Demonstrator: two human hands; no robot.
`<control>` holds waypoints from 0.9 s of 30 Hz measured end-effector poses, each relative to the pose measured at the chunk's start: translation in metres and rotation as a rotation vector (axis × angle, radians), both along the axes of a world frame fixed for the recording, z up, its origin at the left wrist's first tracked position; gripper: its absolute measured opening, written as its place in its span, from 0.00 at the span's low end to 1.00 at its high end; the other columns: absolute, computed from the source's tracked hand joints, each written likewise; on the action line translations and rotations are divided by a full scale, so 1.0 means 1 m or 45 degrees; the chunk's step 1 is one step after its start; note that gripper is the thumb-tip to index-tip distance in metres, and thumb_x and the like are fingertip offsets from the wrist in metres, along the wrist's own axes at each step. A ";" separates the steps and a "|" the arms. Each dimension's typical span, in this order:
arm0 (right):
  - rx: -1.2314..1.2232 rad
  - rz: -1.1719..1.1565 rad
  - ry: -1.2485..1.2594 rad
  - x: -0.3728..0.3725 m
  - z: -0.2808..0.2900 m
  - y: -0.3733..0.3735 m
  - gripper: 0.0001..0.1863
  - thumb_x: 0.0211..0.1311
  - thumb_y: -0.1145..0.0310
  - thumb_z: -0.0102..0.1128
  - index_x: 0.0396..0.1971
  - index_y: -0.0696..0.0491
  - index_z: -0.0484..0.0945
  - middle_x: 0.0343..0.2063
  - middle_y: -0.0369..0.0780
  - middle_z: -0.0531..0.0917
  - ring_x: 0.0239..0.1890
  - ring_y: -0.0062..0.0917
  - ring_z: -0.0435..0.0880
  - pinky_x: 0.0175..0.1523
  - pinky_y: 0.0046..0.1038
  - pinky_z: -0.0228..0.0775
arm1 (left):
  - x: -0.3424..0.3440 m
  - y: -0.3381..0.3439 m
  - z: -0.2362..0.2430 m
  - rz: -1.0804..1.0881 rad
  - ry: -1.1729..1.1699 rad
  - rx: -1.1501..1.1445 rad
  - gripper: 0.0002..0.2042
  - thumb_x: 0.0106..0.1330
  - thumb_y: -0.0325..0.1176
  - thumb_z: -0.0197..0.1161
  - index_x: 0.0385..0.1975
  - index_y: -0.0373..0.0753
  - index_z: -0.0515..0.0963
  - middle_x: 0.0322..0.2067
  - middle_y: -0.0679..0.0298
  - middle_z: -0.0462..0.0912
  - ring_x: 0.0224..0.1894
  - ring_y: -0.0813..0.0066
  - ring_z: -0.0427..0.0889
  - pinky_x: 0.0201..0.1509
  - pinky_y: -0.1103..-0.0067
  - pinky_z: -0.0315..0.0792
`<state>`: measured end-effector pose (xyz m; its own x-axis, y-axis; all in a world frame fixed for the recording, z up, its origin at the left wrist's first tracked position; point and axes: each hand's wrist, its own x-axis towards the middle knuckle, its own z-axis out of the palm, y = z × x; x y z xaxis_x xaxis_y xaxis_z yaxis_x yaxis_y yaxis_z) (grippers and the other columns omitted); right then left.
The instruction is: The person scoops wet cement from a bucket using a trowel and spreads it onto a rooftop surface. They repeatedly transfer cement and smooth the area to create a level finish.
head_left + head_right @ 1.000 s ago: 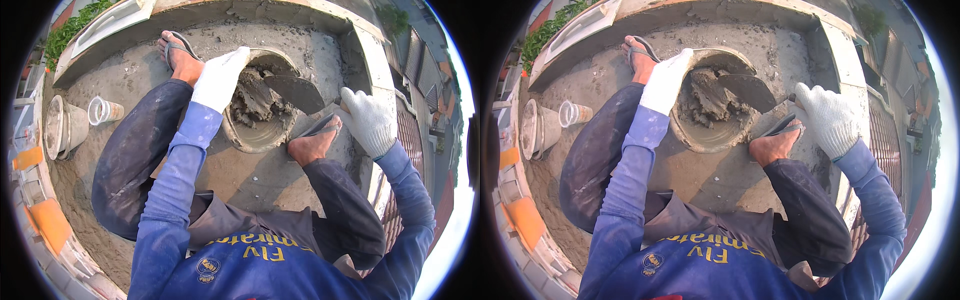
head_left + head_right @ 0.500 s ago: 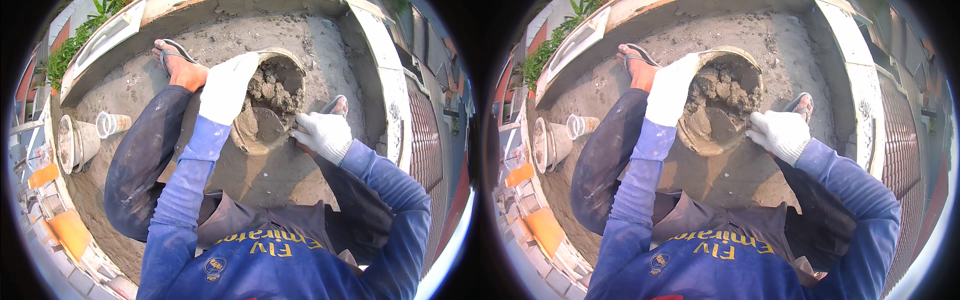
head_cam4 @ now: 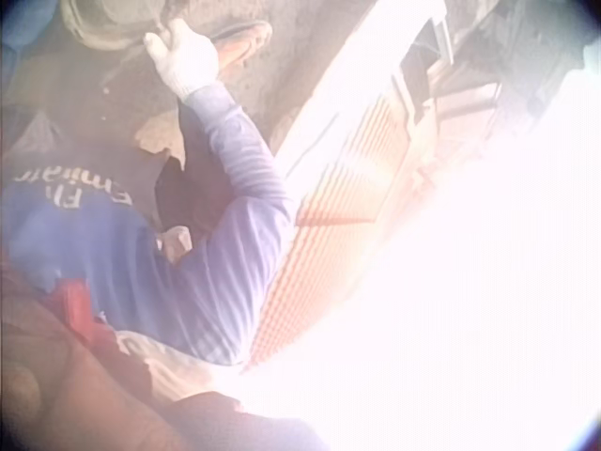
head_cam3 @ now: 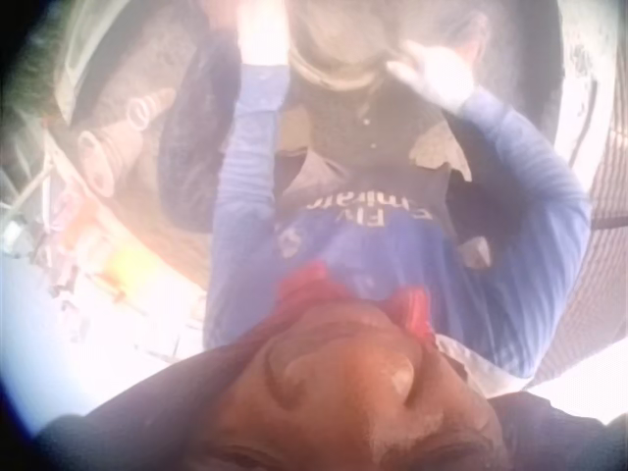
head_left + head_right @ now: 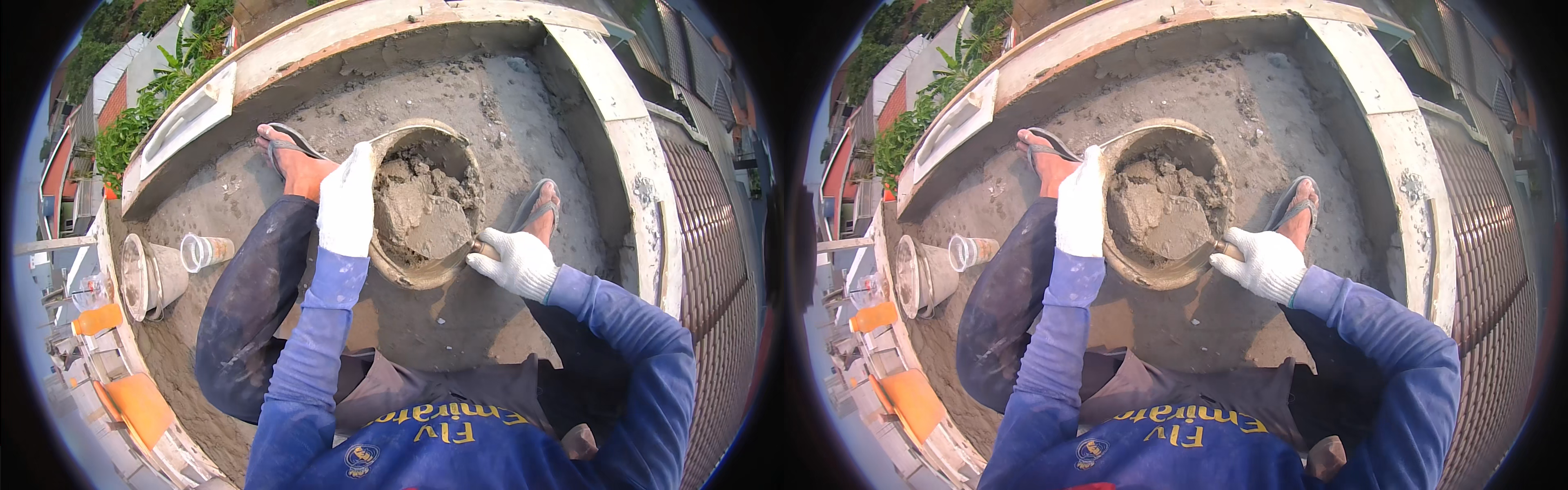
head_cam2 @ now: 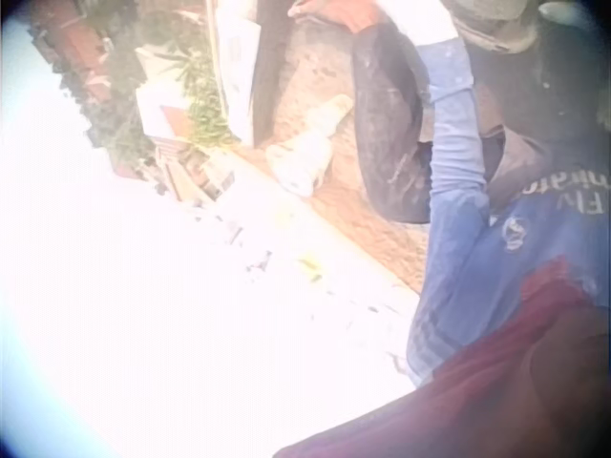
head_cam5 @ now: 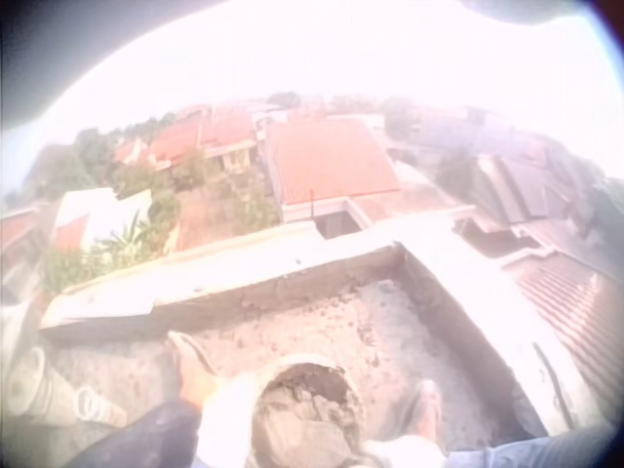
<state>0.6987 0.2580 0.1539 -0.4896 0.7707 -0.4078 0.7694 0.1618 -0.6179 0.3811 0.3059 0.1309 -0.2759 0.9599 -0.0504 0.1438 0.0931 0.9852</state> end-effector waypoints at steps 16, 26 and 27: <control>0.282 -0.406 -0.171 0.020 0.011 -0.001 0.28 0.73 0.42 0.70 0.63 0.46 0.84 0.41 0.50 0.92 0.45 0.46 0.94 0.51 0.45 0.86 | -0.029 0.019 -0.020 0.113 -0.173 -0.191 0.22 0.88 0.46 0.59 0.51 0.29 0.88 0.39 0.67 0.89 0.41 0.81 0.80 0.47 0.78 0.75; 0.170 -0.170 -0.133 0.016 -0.002 0.003 0.21 0.73 0.46 0.70 0.51 0.48 0.82 0.35 0.46 0.90 0.39 0.46 0.92 0.46 0.45 0.85 | -0.012 0.009 -0.003 0.023 -0.215 -0.147 0.18 0.87 0.38 0.62 0.62 0.29 0.85 0.50 0.64 0.91 0.49 0.80 0.85 0.56 0.80 0.79; 0.169 -0.167 -0.112 0.012 0.003 0.004 0.22 0.73 0.46 0.70 0.51 0.48 0.82 0.34 0.46 0.90 0.39 0.46 0.92 0.46 0.44 0.85 | -0.013 0.008 -0.011 0.103 -0.197 -0.133 0.19 0.88 0.39 0.60 0.63 0.29 0.85 0.49 0.64 0.91 0.48 0.79 0.86 0.55 0.80 0.79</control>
<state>0.7107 0.2619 0.1569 -0.3485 0.8753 -0.3353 0.8393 0.1322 -0.5273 0.3680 0.3143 0.1198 -0.3333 0.9221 -0.1967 -0.0210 0.2013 0.9793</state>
